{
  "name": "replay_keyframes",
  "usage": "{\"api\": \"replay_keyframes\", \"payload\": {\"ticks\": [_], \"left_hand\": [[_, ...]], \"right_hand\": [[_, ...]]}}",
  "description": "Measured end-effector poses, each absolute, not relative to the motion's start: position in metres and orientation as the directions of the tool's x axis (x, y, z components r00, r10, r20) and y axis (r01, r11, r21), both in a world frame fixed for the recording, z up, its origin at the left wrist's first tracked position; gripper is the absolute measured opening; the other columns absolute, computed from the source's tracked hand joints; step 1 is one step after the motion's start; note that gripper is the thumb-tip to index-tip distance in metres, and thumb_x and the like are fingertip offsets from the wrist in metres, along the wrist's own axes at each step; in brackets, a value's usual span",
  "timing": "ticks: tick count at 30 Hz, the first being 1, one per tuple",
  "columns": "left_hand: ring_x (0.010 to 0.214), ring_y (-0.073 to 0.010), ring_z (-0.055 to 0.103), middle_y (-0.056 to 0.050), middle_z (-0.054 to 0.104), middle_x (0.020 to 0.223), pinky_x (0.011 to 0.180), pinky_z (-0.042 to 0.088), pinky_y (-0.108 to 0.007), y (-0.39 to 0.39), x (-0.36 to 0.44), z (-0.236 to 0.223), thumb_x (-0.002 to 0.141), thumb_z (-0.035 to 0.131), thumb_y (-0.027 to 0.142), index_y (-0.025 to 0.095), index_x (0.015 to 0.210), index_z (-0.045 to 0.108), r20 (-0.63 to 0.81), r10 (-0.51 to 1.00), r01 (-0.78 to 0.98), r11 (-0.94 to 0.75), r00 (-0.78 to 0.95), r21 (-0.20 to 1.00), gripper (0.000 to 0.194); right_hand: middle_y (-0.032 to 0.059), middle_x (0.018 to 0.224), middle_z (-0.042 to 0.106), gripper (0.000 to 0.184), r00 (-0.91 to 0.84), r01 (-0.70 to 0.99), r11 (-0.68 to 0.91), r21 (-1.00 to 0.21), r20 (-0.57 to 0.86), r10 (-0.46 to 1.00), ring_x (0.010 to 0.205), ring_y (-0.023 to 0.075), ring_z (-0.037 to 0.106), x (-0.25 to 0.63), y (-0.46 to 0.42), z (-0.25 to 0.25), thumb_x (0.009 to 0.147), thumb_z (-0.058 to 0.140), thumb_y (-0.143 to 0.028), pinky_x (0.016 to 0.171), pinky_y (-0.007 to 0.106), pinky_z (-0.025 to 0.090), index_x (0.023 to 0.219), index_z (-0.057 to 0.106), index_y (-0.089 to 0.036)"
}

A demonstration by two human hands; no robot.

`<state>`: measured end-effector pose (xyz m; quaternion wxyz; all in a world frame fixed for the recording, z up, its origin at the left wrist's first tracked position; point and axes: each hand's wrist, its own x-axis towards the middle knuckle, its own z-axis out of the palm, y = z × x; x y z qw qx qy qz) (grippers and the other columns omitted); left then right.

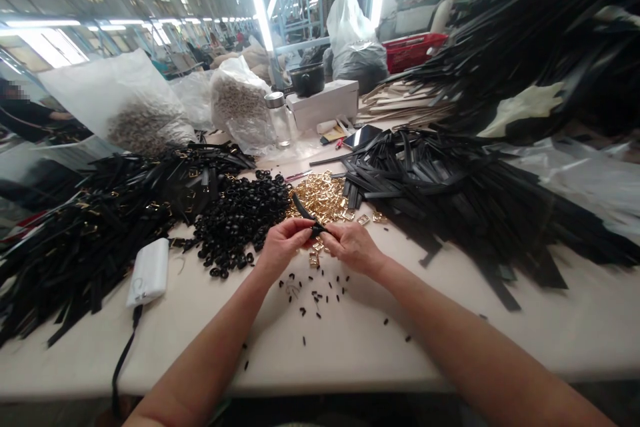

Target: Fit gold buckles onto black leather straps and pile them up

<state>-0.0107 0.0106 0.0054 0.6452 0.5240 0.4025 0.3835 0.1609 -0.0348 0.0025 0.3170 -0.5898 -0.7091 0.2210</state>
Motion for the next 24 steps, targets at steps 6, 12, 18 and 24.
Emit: {"api": "replay_keyframes", "payload": {"ticks": [6,12,18,24], "left_hand": [[0.052,-0.0082,0.060,-0.002,0.069,0.065,0.054,0.048,-0.020,0.011,-0.010,0.006,0.060,0.082,0.030,0.013,0.075,0.070,-0.161,0.912,-0.100,0.213,0.377,0.972,0.026],[0.054,-0.0088,0.060,-0.002,0.070,0.068,0.058,0.050,-0.021,0.007,-0.008,0.008,0.061,0.081,0.032,0.013,0.078,0.071,-0.141,0.918,-0.076,0.182,0.371,0.980,0.027],[0.062,-0.0103,0.061,-0.004,0.072,0.074,0.061,0.050,-0.022,0.008,-0.007,0.000,0.061,0.083,0.032,0.014,0.083,0.074,-0.097,0.935,-0.122,0.146,0.340,0.982,0.030],[0.063,-0.0106,0.062,-0.006,0.073,0.081,0.064,0.051,-0.023,0.014,-0.011,-0.003,0.062,0.082,0.036,0.015,0.086,0.076,-0.141,0.935,-0.097,0.181,0.327,0.979,0.032]], "right_hand": [[-0.0017,0.054,0.058,0.031,-0.154,0.666,0.259,-0.700,0.211,0.965,0.055,0.0111,0.049,0.161,-0.036,0.005,0.088,0.048,-0.026,0.056,0.024,0.029,0.058,0.056,-0.019],[-0.0015,0.052,0.058,0.031,-0.067,0.687,0.162,-0.708,0.161,0.985,0.053,0.0114,0.050,0.157,-0.036,0.004,0.086,0.048,-0.025,0.055,0.024,0.029,0.056,0.056,-0.019],[-0.0026,0.050,0.059,0.033,-0.063,0.587,0.156,-0.795,0.148,0.987,0.051,0.0111,0.052,0.157,-0.036,0.004,0.089,0.046,-0.027,0.055,0.024,0.034,0.059,0.057,-0.019],[-0.0036,0.049,0.059,0.032,-0.121,0.525,0.143,-0.839,0.093,0.988,0.044,0.0091,0.050,0.155,-0.037,0.001,0.090,0.046,-0.027,0.050,0.022,0.034,0.062,0.057,-0.019]]}}
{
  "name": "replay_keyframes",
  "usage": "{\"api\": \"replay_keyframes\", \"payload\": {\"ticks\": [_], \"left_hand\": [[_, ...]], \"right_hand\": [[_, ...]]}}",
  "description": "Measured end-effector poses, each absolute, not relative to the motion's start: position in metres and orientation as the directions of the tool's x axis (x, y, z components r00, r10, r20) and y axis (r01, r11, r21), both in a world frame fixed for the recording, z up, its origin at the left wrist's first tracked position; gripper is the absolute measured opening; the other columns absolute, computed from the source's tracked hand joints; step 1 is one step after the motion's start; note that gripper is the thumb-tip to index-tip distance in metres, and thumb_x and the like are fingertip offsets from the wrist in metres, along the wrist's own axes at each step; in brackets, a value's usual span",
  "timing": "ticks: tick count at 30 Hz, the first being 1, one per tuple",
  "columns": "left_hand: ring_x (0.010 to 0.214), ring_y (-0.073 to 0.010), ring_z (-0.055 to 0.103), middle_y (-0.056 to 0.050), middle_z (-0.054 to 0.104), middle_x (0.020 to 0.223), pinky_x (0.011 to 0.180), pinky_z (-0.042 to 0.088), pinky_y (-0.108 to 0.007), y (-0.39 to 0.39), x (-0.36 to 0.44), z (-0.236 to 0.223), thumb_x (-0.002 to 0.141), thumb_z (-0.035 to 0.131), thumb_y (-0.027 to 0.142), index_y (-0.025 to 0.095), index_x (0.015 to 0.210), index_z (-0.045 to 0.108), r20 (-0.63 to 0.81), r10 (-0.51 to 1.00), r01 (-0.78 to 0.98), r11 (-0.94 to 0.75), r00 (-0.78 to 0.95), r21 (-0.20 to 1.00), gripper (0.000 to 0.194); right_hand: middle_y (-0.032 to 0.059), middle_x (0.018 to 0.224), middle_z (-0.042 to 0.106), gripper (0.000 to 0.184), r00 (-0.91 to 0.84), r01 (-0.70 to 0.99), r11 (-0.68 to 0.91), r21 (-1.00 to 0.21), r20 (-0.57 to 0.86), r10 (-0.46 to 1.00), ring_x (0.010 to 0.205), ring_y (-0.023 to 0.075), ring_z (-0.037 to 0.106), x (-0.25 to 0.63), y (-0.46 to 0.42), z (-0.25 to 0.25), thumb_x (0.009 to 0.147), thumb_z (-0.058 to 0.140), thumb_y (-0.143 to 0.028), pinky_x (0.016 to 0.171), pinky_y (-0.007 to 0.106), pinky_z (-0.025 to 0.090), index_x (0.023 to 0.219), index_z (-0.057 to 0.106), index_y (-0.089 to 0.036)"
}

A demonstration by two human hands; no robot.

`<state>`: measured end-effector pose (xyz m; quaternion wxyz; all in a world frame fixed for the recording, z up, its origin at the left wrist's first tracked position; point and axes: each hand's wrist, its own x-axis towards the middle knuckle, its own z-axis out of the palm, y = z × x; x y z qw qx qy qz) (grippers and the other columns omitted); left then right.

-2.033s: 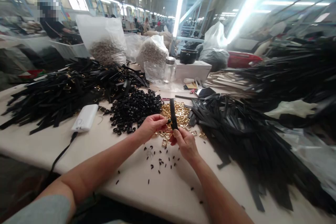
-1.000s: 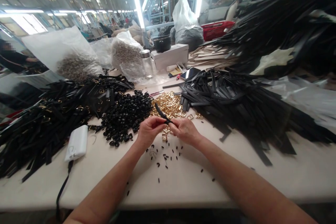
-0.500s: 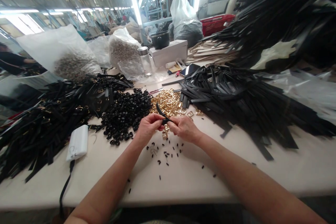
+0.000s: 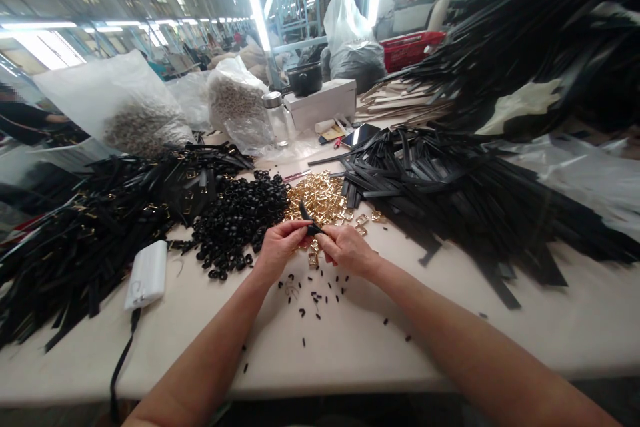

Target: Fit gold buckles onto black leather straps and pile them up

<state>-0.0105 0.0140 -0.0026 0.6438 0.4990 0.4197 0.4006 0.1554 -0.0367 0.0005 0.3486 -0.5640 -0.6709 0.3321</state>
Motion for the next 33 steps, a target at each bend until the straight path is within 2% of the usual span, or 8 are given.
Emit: {"api": "replay_keyframes", "payload": {"ticks": [5,10,14,19,22,25,30,33], "left_hand": [[0.059,-0.0094,0.059,-0.005,0.072,0.075,0.060,0.049,-0.021,0.016,-0.013,-0.004,0.063,0.081,0.035,0.015,0.085,0.077,-0.085,0.932,-0.054,0.111,0.351,0.992,0.029],[0.064,-0.0115,0.062,-0.007,0.073,0.083,0.064,0.052,-0.023,0.013,-0.015,-0.002,0.070,0.076,0.038,0.016,0.091,0.077,-0.062,0.926,-0.004,0.068,0.372,0.998,0.030],[0.069,-0.0137,0.065,-0.008,0.074,0.089,0.066,0.054,-0.024,0.012,-0.013,0.001,0.065,0.079,0.036,0.016,0.090,0.078,-0.030,0.936,0.028,0.022,0.351,0.999,0.031],[0.072,-0.0192,0.067,-0.010,0.074,0.091,0.067,0.058,-0.030,0.011,-0.015,0.004,0.061,0.080,0.045,0.016,0.087,0.078,-0.041,0.937,0.095,0.009,0.346,0.995,0.039],[0.076,-0.0208,0.067,-0.007,0.074,0.089,0.069,0.058,-0.031,0.016,-0.020,-0.002,0.060,0.081,0.046,0.021,0.085,0.078,0.016,0.918,0.188,-0.098,0.395,0.977,0.036],[0.076,-0.0216,0.067,-0.006,0.073,0.089,0.070,0.057,-0.030,0.022,-0.023,-0.008,0.060,0.079,0.050,0.023,0.084,0.078,0.096,0.893,0.205,-0.205,0.441,0.957,0.035],[0.069,-0.0194,0.065,-0.007,0.072,0.085,0.066,0.056,-0.030,0.021,-0.024,-0.006,0.068,0.073,0.051,0.022,0.091,0.077,0.101,0.879,0.244,-0.237,0.466,0.940,0.037],[0.076,-0.0192,0.064,-0.008,0.071,0.088,0.068,0.054,-0.028,0.020,-0.022,-0.004,0.071,0.071,0.043,0.021,0.091,0.078,0.148,0.877,0.237,-0.281,0.458,0.930,0.030]], "right_hand": [[-0.0039,0.048,0.059,0.031,-0.115,0.527,0.122,-0.841,0.072,0.991,0.042,0.0086,0.050,0.155,-0.037,0.001,0.090,0.046,-0.025,0.049,0.021,0.033,0.062,0.057,-0.019],[-0.0038,0.048,0.059,0.031,-0.101,0.524,0.113,-0.844,0.070,0.992,0.043,0.0090,0.050,0.154,-0.037,0.003,0.090,0.046,-0.024,0.049,0.021,0.033,0.061,0.057,-0.019],[-0.0038,0.049,0.059,0.031,-0.083,0.556,0.110,-0.824,0.077,0.994,0.045,0.0093,0.050,0.155,-0.037,0.003,0.092,0.047,-0.026,0.051,0.022,0.033,0.064,0.058,-0.019],[-0.0032,0.056,0.062,0.027,-0.105,0.651,0.076,-0.755,0.010,0.994,0.053,0.0100,0.055,0.154,-0.041,0.008,0.092,0.049,-0.027,0.054,0.021,0.033,0.070,0.063,-0.019],[-0.0027,0.062,0.065,0.028,-0.140,0.723,0.082,-0.686,-0.028,0.990,0.062,0.0114,0.058,0.155,-0.039,0.006,0.093,0.049,-0.031,0.055,0.020,0.034,0.073,0.064,-0.019],[-0.0029,0.067,0.066,0.028,-0.156,0.759,0.100,-0.643,-0.030,0.987,0.066,0.0118,0.059,0.157,-0.036,0.005,0.093,0.049,-0.032,0.057,0.020,0.034,0.073,0.065,-0.019],[-0.0040,0.061,0.063,0.026,-0.204,0.699,0.148,-0.700,0.004,0.979,0.059,0.0097,0.056,0.155,-0.039,0.012,0.094,0.049,-0.029,0.057,0.019,0.034,0.077,0.065,-0.019],[-0.0043,0.058,0.061,0.024,-0.209,0.657,0.154,-0.738,0.018,0.978,0.054,0.0086,0.054,0.157,-0.039,0.010,0.094,0.049,-0.025,0.056,0.019,0.034,0.077,0.064,-0.018]]}}
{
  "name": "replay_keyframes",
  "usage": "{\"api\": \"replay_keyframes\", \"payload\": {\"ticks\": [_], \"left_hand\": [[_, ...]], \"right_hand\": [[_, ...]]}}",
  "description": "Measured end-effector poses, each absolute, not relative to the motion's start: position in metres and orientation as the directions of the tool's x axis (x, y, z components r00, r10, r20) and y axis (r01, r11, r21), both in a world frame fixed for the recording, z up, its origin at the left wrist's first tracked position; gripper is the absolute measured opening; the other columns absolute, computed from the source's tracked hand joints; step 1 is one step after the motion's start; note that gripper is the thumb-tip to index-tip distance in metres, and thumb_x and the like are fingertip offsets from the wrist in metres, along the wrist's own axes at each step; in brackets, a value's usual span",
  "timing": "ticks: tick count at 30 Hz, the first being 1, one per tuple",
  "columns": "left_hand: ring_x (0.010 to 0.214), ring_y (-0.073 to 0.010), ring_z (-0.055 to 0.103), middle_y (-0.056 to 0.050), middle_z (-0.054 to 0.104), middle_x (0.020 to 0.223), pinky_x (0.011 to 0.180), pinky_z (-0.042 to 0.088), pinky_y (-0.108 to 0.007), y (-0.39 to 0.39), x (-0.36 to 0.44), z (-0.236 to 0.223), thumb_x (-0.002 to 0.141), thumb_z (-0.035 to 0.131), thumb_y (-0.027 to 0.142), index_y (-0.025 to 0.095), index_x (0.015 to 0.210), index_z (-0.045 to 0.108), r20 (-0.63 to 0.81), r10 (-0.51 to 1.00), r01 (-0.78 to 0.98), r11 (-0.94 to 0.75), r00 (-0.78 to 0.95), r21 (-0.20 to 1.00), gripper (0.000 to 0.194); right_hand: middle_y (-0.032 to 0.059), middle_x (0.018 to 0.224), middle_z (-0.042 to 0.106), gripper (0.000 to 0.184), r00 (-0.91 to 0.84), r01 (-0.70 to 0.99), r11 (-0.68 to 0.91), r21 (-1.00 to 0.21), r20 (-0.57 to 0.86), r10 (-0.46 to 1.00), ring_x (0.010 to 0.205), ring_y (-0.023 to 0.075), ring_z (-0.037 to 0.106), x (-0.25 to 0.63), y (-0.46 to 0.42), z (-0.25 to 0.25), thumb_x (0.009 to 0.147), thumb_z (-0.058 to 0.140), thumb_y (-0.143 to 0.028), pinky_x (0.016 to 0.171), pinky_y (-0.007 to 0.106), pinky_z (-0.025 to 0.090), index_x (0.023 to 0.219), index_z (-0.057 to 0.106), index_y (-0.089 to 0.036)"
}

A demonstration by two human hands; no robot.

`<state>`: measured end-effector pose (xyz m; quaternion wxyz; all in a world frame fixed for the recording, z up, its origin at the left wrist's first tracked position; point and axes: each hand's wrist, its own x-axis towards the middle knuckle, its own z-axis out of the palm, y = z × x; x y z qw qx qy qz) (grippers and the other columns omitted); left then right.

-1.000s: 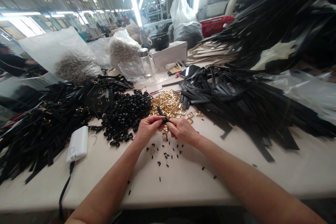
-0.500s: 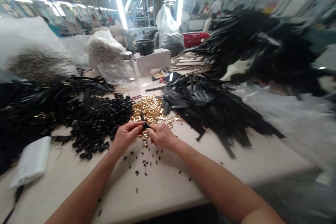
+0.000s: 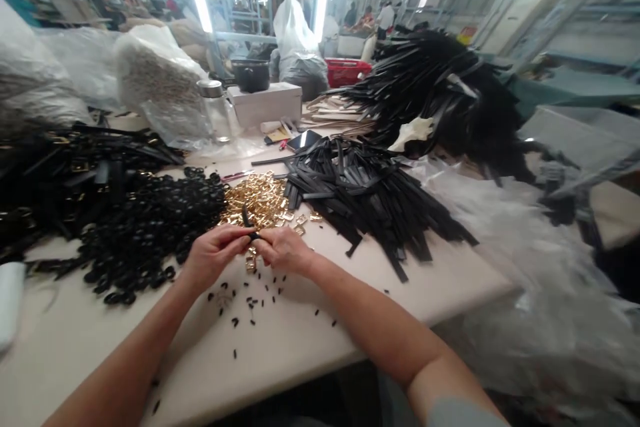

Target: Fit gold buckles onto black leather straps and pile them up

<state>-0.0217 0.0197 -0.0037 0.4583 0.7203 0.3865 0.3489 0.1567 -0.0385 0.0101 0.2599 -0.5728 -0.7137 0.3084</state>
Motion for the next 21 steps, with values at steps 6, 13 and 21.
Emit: {"api": "replay_keyframes", "payload": {"ticks": [6,13,21], "left_hand": [[0.073,-0.0150,0.062,-0.006,0.068,0.084,0.063,0.052,-0.023,0.015,-0.016,-0.004,0.074,0.070,0.031,0.021,0.089,0.078,0.184,0.881,0.164,-0.279,0.436,0.946,0.019],[0.055,-0.0097,0.057,-0.001,0.065,0.065,0.054,0.049,-0.021,0.014,-0.011,-0.006,0.067,0.075,0.030,0.014,0.079,0.070,0.009,0.939,0.013,-0.014,0.345,1.000,0.020],[0.053,-0.0093,0.058,-0.001,0.068,0.065,0.056,0.049,-0.022,0.012,-0.009,-0.004,0.062,0.079,0.030,0.014,0.075,0.072,-0.104,0.931,-0.021,0.119,0.350,0.993,0.022]], "right_hand": [[-0.0045,0.056,0.060,0.025,-0.248,0.533,0.140,-0.834,0.004,0.969,0.047,0.0077,0.055,0.160,-0.032,-0.002,0.095,0.046,-0.026,0.052,0.019,0.038,0.079,0.063,-0.017],[0.0013,0.071,0.068,0.023,-0.353,0.351,0.082,-0.933,-0.051,0.934,0.055,0.0110,0.063,0.167,-0.032,0.004,0.094,0.043,-0.028,0.055,0.021,0.048,0.085,0.061,-0.016],[0.0004,0.064,0.066,0.031,-0.289,0.378,0.085,-0.922,-0.031,0.957,0.050,0.0099,0.061,0.161,-0.032,-0.006,0.095,0.042,-0.034,0.050,0.020,0.046,0.083,0.064,-0.017]]}}
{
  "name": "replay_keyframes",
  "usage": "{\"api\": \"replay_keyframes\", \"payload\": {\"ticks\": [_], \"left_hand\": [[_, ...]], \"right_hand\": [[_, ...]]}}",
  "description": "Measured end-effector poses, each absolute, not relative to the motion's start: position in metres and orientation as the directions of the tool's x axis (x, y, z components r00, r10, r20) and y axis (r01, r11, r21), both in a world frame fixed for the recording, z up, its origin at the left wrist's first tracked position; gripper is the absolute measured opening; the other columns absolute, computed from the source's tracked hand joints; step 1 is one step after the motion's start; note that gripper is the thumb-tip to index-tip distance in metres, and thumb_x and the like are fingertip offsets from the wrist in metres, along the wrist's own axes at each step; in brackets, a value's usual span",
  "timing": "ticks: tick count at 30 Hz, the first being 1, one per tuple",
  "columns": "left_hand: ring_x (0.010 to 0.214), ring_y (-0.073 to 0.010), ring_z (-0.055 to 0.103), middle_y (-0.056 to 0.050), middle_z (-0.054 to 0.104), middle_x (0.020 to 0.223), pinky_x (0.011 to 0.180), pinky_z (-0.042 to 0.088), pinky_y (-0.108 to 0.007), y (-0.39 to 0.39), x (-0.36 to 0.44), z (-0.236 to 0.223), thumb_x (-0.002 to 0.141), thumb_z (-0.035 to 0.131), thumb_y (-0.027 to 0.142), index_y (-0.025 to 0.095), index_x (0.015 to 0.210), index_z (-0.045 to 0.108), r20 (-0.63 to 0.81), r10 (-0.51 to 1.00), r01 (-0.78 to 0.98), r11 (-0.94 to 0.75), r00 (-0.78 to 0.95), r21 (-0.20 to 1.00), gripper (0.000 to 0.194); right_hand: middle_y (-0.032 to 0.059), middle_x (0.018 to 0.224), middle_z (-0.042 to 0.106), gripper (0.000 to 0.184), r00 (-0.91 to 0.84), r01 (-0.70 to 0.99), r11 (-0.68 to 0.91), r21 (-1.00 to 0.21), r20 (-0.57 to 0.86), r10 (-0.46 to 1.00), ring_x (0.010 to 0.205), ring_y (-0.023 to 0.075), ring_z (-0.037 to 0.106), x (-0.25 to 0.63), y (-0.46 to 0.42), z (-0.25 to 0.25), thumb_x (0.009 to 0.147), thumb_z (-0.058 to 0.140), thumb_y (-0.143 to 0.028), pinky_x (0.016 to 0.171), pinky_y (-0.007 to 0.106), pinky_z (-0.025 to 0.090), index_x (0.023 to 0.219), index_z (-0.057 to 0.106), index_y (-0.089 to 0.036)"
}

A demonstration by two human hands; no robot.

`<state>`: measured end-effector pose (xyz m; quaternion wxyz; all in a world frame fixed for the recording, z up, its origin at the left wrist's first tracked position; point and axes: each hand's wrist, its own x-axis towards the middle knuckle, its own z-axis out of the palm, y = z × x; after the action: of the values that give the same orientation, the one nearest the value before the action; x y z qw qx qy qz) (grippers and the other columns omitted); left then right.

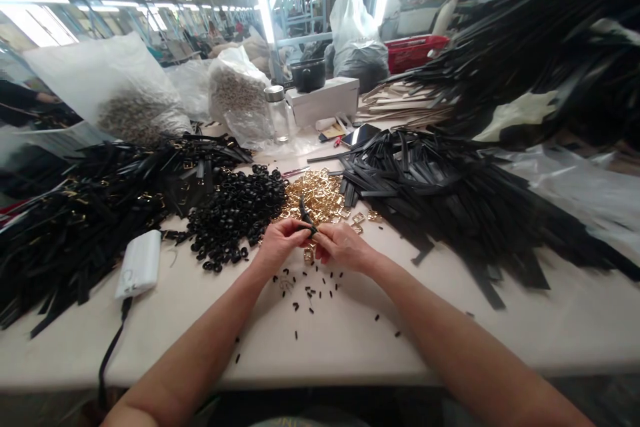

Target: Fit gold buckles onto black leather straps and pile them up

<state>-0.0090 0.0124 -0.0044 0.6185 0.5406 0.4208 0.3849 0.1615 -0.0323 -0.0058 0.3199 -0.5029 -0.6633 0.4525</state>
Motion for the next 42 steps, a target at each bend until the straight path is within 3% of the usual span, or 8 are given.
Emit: {"api": "replay_keyframes", "payload": {"ticks": [5,9,13,19,25,33,37,42], "left_hand": [[0.055,-0.0095,0.057,-0.003,0.069,0.066,0.056,0.047,-0.021,0.013,-0.008,-0.010,0.063,0.080,0.029,0.014,0.077,0.075,-0.081,0.930,-0.009,0.090,0.358,0.996,0.022],[0.055,-0.0098,0.057,-0.002,0.069,0.066,0.055,0.047,-0.021,0.013,-0.009,-0.008,0.065,0.078,0.029,0.014,0.077,0.076,-0.072,0.921,0.025,0.068,0.384,0.997,0.019],[0.058,-0.0105,0.059,-0.003,0.070,0.069,0.058,0.049,-0.022,0.010,-0.008,-0.004,0.066,0.078,0.029,0.015,0.079,0.076,-0.061,0.900,0.030,0.054,0.431,0.998,0.019],[0.063,-0.0105,0.062,-0.002,0.069,0.072,0.064,0.051,-0.023,0.010,-0.008,-0.012,0.067,0.080,0.031,0.015,0.080,0.070,-0.156,0.880,-0.183,0.261,0.448,0.948,0.023],[0.063,-0.0064,0.058,-0.002,0.068,0.084,0.061,0.047,-0.019,0.013,-0.007,-0.014,0.064,0.083,0.025,0.015,0.088,0.070,-0.229,0.843,-0.287,0.402,0.486,0.870,0.030],[0.051,-0.0039,0.048,0.001,0.063,0.064,0.051,0.039,-0.018,0.006,-0.004,-0.008,0.058,0.085,0.023,0.012,0.075,0.071,-0.218,0.874,-0.274,0.358,0.434,0.893,0.024],[0.055,-0.0051,0.053,0.000,0.066,0.072,0.053,0.042,-0.017,0.007,-0.004,-0.006,0.061,0.083,0.029,0.016,0.093,0.072,-0.180,0.907,-0.330,0.316,0.381,0.889,0.037],[0.056,-0.0058,0.056,-0.002,0.067,0.070,0.052,0.044,-0.016,0.010,-0.005,-0.006,0.061,0.083,0.038,0.012,0.081,0.072,-0.243,0.916,-0.373,0.357,0.320,0.856,0.034]], "right_hand": [[0.0014,0.068,0.070,0.029,-0.284,0.331,0.085,-0.940,-0.014,0.959,0.054,0.0109,0.064,0.162,-0.032,-0.009,0.095,0.042,-0.032,0.052,0.020,0.048,0.087,0.065,-0.017],[0.0043,0.078,0.072,0.026,-0.280,0.264,0.062,-0.963,-0.015,0.960,0.061,0.0131,0.067,0.163,-0.033,-0.007,0.088,0.054,-0.038,0.052,0.020,0.050,0.089,0.066,-0.015],[0.0030,0.068,0.069,0.034,-0.259,0.235,0.040,-0.971,-0.023,0.966,0.054,0.0113,0.064,0.162,-0.032,-0.006,0.088,0.054,-0.044,0.050,0.020,0.050,0.083,0.068,-0.014],[-0.0006,0.057,0.064,0.027,-0.119,0.237,0.076,-0.968,0.048,0.992,0.045,0.0096,0.059,0.159,-0.033,-0.003,0.088,0.049,-0.036,0.044,0.019,0.046,0.074,0.060,-0.016],[-0.0014,0.053,0.061,0.032,-0.215,0.144,0.108,-0.984,0.076,0.974,0.041,0.0088,0.055,0.156,-0.036,-0.003,0.090,0.042,-0.036,0.042,0.019,0.043,0.065,0.051,-0.018],[-0.0039,0.051,0.057,0.028,-0.205,0.302,0.187,-0.935,0.128,0.970,0.040,0.0075,0.051,0.160,-0.037,0.000,0.088,0.044,-0.028,0.042,0.018,0.040,0.063,0.053,-0.018],[-0.0040,0.051,0.056,0.027,-0.140,0.425,0.233,-0.875,0.191,0.972,0.042,0.0076,0.050,0.158,-0.038,0.002,0.086,0.046,-0.025,0.047,0.019,0.039,0.061,0.053,-0.019],[-0.0035,0.048,0.055,0.029,-0.080,0.548,0.220,-0.807,0.211,0.974,0.046,0.0090,0.047,0.155,-0.039,0.004,0.083,0.049,-0.026,0.052,0.021,0.035,0.055,0.049,-0.020]]}}
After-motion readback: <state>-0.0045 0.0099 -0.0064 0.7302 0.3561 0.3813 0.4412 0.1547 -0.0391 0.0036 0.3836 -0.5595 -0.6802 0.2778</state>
